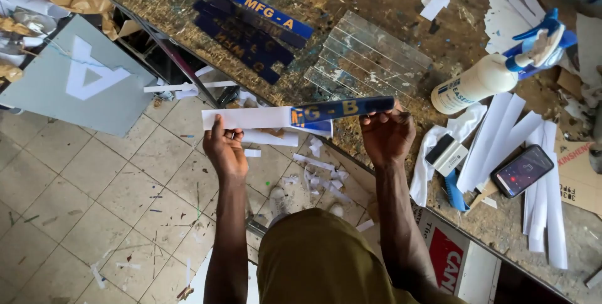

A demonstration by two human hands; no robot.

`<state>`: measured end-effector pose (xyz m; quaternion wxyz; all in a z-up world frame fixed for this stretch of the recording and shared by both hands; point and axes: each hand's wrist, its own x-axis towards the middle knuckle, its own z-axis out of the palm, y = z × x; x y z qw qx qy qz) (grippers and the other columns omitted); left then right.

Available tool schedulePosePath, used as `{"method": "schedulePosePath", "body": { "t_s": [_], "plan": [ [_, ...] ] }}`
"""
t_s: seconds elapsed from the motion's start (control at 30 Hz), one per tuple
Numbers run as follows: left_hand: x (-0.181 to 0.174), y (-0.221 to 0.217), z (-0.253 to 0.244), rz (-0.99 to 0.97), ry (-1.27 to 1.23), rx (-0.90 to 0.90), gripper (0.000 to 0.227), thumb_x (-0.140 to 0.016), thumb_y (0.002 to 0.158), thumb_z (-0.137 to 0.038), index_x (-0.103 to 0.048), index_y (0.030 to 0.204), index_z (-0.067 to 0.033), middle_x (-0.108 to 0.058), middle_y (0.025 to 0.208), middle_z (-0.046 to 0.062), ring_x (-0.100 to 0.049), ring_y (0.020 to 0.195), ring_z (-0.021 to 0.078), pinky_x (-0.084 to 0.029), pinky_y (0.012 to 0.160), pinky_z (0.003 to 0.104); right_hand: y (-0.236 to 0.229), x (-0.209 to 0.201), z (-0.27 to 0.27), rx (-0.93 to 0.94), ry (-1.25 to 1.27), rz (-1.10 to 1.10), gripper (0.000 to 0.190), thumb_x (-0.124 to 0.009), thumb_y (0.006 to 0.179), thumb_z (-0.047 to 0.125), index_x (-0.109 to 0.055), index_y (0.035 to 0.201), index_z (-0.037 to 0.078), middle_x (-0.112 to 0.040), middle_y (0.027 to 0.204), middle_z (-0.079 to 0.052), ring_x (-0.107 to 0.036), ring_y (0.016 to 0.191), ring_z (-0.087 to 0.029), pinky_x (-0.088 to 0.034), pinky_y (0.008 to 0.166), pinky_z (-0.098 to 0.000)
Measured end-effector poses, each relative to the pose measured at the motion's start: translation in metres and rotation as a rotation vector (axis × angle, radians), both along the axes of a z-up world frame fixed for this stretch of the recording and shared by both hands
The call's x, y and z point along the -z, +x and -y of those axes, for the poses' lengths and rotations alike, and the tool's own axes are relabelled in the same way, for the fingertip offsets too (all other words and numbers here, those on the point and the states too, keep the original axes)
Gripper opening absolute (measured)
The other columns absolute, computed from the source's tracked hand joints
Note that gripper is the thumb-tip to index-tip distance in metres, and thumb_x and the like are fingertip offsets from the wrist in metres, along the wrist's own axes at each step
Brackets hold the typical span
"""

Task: The person peels backing paper from blue and yellow stickers and places them on a cluttered workbench. They spray a clear acrylic sheet with a liquid from a spray bottle and wipe it with a squeegee. Finally, they peel the backing from a sticker and apply it to the wet acrylic sheet.

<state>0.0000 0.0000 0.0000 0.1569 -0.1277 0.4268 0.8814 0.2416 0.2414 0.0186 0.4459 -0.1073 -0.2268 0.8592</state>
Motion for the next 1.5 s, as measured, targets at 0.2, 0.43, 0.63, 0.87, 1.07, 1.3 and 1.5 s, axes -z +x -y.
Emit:
{"method": "schedulePosePath", "body": {
  "t_s": [0.2, 0.43, 0.63, 0.87, 1.07, 1.3, 1.5],
  "plan": [
    [0.023, -0.009, 0.006, 0.026, 0.033, 0.000, 0.030, -0.091, 0.100, -0.026, -0.074, 0.116, -0.0083, -0.072, 0.094, 0.007, -0.070, 0.073, 0.0188, -0.060, 0.073, 0.028, 0.022, 0.009, -0.013, 0.032, -0.026, -0.054, 0.014, -0.064, 0.091, 0.019, -0.077, 0.093, 0.014, -0.075, 0.071, -0.003, -0.085, 0.095, -0.027, -0.067, 0.081, -0.0364],
    [0.044, -0.019, 0.010, 0.054, 0.023, 0.005, 0.029, -0.091, 0.098, -0.026, -0.069, 0.108, -0.0104, -0.068, 0.089, 0.005, -0.070, 0.072, 0.0191, -0.059, 0.075, 0.028, 0.048, 0.002, -0.027, 0.116, -0.072, -0.056, 0.017, -0.066, 0.089, 0.023, -0.080, 0.092, 0.015, -0.074, 0.071, -0.002, -0.084, 0.092, -0.025, -0.067, 0.082, -0.0362],
    [0.056, -0.035, 0.013, 0.043, -0.002, 0.042, 0.031, -0.093, 0.098, -0.029, -0.068, 0.106, -0.0136, -0.067, 0.089, 0.003, -0.070, 0.073, 0.0175, -0.057, 0.075, 0.025, 0.061, 0.002, -0.028, 0.154, -0.068, -0.085, 0.020, -0.064, 0.090, 0.020, -0.082, 0.092, 0.013, -0.075, 0.072, -0.004, -0.085, 0.094, -0.026, -0.067, 0.084, -0.0357],
    [0.108, -0.057, -0.003, 0.091, 0.048, 0.018, 0.033, -0.096, 0.096, -0.027, -0.067, 0.100, -0.0138, -0.066, 0.085, 0.003, -0.068, 0.072, 0.0208, -0.056, 0.069, 0.027, 0.053, -0.005, -0.019, 0.180, -0.159, -0.104, 0.017, -0.069, 0.091, 0.019, -0.085, 0.092, 0.011, -0.076, 0.072, -0.004, -0.084, 0.093, -0.023, -0.065, 0.081, -0.0322],
    [0.195, -0.087, -0.016, 0.152, 0.080, 0.041, 0.028, -0.095, 0.096, -0.030, -0.072, 0.099, -0.0142, -0.063, 0.081, 0.000, -0.065, 0.070, 0.0198, -0.056, 0.064, 0.024, 0.051, 0.021, -0.026, 0.194, -0.186, -0.122, 0.013, -0.075, 0.089, 0.026, -0.083, 0.087, 0.017, -0.074, 0.073, -0.001, -0.082, 0.092, -0.023, -0.063, 0.082, -0.0342],
    [0.210, -0.100, -0.012, 0.258, -0.073, 0.024, 0.023, -0.090, 0.101, -0.028, -0.071, 0.103, -0.0149, -0.055, 0.083, -0.002, -0.059, 0.069, 0.0171, -0.058, 0.062, 0.026, 0.057, 0.007, -0.013, 0.192, -0.177, -0.088, 0.015, -0.070, 0.091, 0.025, -0.082, 0.085, 0.018, -0.075, 0.072, -0.001, -0.083, 0.092, -0.023, -0.063, 0.082, -0.0327],
    [0.275, -0.103, -0.016, 0.270, -0.411, 0.077, 0.038, -0.087, 0.100, -0.032, -0.067, 0.120, -0.0061, -0.059, 0.098, 0.014, -0.067, 0.081, 0.0300, -0.071, 0.071, 0.038, 0.087, 0.012, -0.009, 0.171, -0.142, -0.110, 0.021, -0.069, 0.094, 0.030, -0.085, 0.093, 0.016, -0.074, 0.078, -0.002, -0.084, 0.099, -0.025, -0.063, 0.084, -0.0357]
  ]
}}
